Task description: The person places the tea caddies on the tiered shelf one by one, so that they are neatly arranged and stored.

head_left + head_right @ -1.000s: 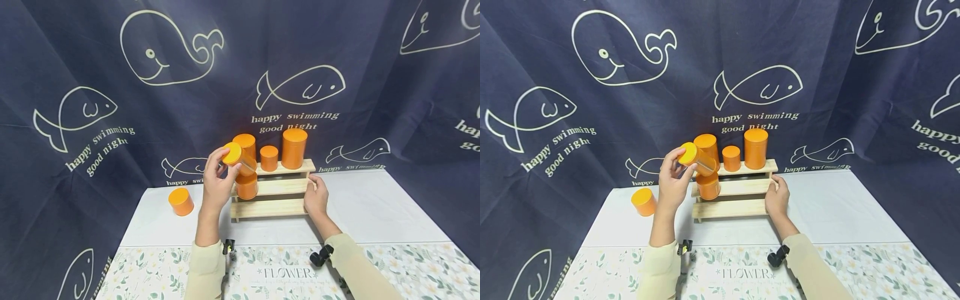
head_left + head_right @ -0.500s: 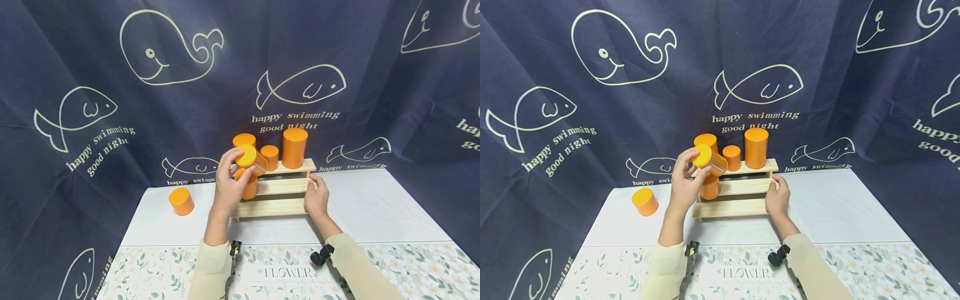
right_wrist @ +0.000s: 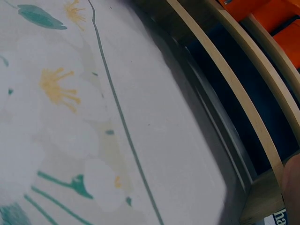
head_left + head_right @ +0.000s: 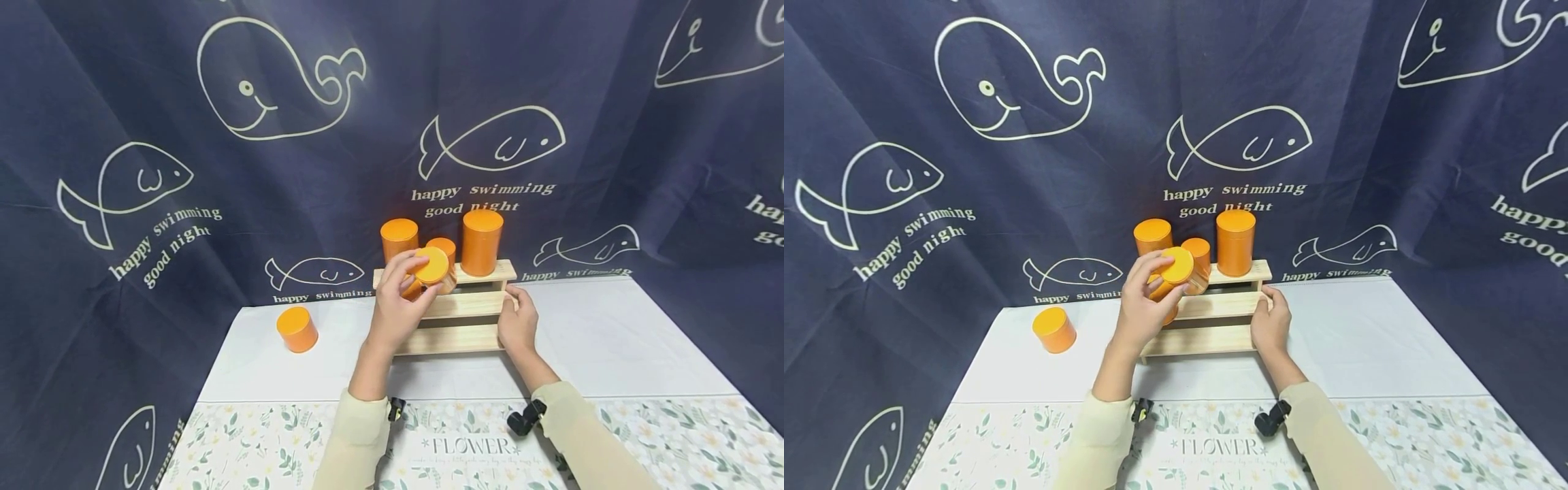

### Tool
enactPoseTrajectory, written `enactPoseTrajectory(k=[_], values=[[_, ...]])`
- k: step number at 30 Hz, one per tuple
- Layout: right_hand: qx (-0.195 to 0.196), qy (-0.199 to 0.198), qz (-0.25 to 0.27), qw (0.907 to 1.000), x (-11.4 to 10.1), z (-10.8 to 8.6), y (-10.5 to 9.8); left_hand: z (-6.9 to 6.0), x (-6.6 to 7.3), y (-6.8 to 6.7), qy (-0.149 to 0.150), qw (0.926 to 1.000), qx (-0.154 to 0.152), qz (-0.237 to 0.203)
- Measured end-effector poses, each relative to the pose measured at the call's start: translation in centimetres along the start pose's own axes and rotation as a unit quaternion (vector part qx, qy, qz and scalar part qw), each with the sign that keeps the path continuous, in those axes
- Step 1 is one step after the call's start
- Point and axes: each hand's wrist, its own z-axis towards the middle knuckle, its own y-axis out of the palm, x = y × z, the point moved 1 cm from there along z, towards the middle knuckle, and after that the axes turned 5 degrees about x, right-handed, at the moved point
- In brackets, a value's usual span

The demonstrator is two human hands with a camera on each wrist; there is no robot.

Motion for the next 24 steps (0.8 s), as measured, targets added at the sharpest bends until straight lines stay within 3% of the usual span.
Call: enactPoseTrajectory(k=[3,6,12,24], values=[[0.000,0.001,0.001,1.0000,0.1,0.0,0.1,0.0,-0.2,0.5,0.012,0.9997,-0.020,0.012],[0.001,0.001,0.000,1.0000,0.1,0.0,0.1,-0.1,-0.6,0.9,0.040,0.9971,-0.039,0.052],[0.003,0.002,-0.002,1.0000,0.0,-0.1,0.1,-0.4,-1.2,1.4,0.095,0.9822,-0.053,0.153],[-0.008,0.007,-0.004,0.9999,0.0,-0.1,0.1,-1.0,-1.4,2.3,0.088,0.9731,-0.076,0.199]])
